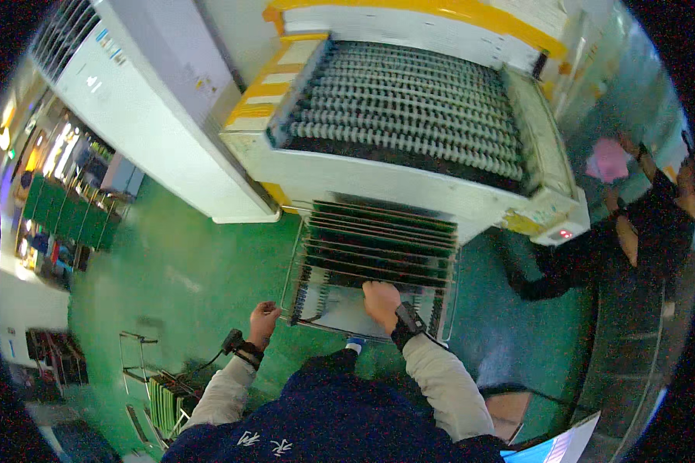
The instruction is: Loading green panels into an industrial machine and organizing metal racks on the floor.
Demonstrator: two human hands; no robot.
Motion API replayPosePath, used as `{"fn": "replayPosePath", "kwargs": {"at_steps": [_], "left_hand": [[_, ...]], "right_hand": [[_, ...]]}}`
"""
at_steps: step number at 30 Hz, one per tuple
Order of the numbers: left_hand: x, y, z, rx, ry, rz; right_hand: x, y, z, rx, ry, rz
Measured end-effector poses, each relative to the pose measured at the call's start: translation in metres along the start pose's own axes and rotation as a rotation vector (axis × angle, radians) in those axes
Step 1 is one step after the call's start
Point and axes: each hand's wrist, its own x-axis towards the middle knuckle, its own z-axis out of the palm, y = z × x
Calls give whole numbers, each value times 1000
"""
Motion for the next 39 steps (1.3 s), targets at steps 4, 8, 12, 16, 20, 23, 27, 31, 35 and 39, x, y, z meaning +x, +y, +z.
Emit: {"fn": "replayPosePath", "kwargs": {"at_steps": [4, 8, 12, 16, 20, 23, 27, 31, 35, 39], "left_hand": [[10, -18, 4, 327, -76, 49], [20, -37, 19, 255, -146, 8], [20, -53, 38, 241, -351, -31], [15, -51, 48, 284, -257, -3], [14, -36, 48, 189, -296, -62], [10, -32, 44, 207, -274, -91], [10, -46, 48, 238, -274, -117], [18, -73, 61, 309, -182, -38], [12, -72, 67, 200, -172, -108], [0, -35, 60, 54, -196, -23]], "right_hand": [[11, 1, 14, -48, 121, -39], [14, -14, -28, -38, 36, -108], [16, -42, -110, -30, 44, -167], [15, -41, -191, -11, 134, -171], [26, 23, -252, 257, 209, 108], [37, 66, -272, 845, 337, 318], [68, 105, -288, 1600, 454, 417], [119, 143, -276, 1901, 449, 350], [198, 189, -241, 1750, 481, 149], [282, 229, -217, 785, 627, 29]]}}
